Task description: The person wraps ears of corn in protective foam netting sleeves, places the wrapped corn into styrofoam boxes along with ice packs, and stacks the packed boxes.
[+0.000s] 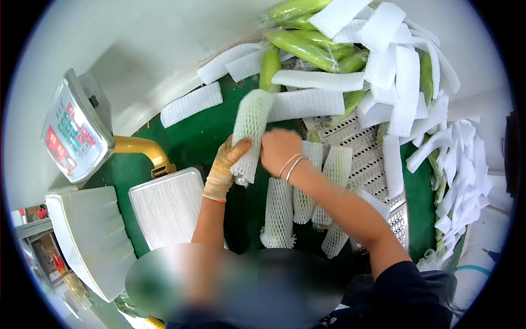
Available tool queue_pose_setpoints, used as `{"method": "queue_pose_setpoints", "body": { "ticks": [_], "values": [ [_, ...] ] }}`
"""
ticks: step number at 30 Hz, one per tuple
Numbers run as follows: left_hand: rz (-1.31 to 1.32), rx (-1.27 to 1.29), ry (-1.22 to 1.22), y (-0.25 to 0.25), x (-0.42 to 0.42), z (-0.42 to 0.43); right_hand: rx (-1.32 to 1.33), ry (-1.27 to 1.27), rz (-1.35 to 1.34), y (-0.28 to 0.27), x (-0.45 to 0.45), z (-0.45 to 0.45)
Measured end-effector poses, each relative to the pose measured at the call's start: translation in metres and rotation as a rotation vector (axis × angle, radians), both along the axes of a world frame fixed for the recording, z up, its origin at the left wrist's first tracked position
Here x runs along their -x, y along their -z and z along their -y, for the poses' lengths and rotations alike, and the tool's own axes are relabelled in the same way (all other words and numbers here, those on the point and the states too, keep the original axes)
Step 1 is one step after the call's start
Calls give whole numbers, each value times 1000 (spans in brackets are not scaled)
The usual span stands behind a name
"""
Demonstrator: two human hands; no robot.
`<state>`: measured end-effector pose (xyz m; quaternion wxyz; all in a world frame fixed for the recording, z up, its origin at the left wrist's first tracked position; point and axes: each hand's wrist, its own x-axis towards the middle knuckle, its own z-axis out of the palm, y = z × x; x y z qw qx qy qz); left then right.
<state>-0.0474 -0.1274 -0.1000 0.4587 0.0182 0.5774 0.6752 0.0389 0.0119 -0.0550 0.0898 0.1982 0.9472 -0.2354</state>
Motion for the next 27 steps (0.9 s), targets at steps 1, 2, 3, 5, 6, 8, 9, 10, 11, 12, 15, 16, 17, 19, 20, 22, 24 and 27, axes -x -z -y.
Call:
{"method": "queue_pose_setpoints", "body": {
  "ticks": [1, 2, 3, 5, 6, 8, 9, 10, 11, 12, 15, 16, 17, 19, 20, 22, 24, 27],
  "values": [
    [-32, 43, 23, -2, -2, 5, -141, 2, -142, 5, 7, -10],
    [-142, 94, -27, -5, -7, 8, -348, 43, -303, 9, 19, -20],
    [-255, 144, -78, -6, -15, 11, -408, -7, -365, 12, 31, -33],
    [-451, 430, -117, 21, -28, 23, -447, -187, -503, 46, 48, -52],
    [-527, 644, 23, 8, -38, 21, -443, -188, -502, 51, 50, -61],
    [-694, 937, 280, -7, -58, 21, -402, -403, -439, 56, 49, -81],
    [-815, 908, 399, -4, -67, 28, -359, -314, -354, 55, 43, -95],
    [-818, 914, 535, -9, -70, 30, -350, -227, -290, 38, 31, -112],
    [-812, 915, 670, -20, -74, 30, -411, -131, -397, 14, 15, -129],
    [-744, 932, 781, -28, -74, 30, -404, -52, -593, 7, 5, -161],
    [-779, 819, 910, -38, -53, 34, -263, 342, -708, -67, -28, -197],
    [-918, 762, 895, -37, -43, 34, -199, 446, -796, -80, -31, -199],
    [-1040, 804, 768, -45, -33, 22, 130, 430, -1006, -96, -27, -183],
    [-919, 327, 67, -68, -13, -18, 526, 464, -884, -109, -13, -151],
    [-584, 63, -84, -73, 2, -41, 742, 419, -761, -96, 0, -139],
    [-443, -287, -104, -81, 22, -74, 992, 370, -678, -41, 33, -108],
    [-478, -327, -74, -59, 36, -95, 906, 415, -821, 18, 62, -84],
    [-232, -348, -89, -18, 53, -117, 721, 601, -962, 43, 79, -79]
  ]
}}
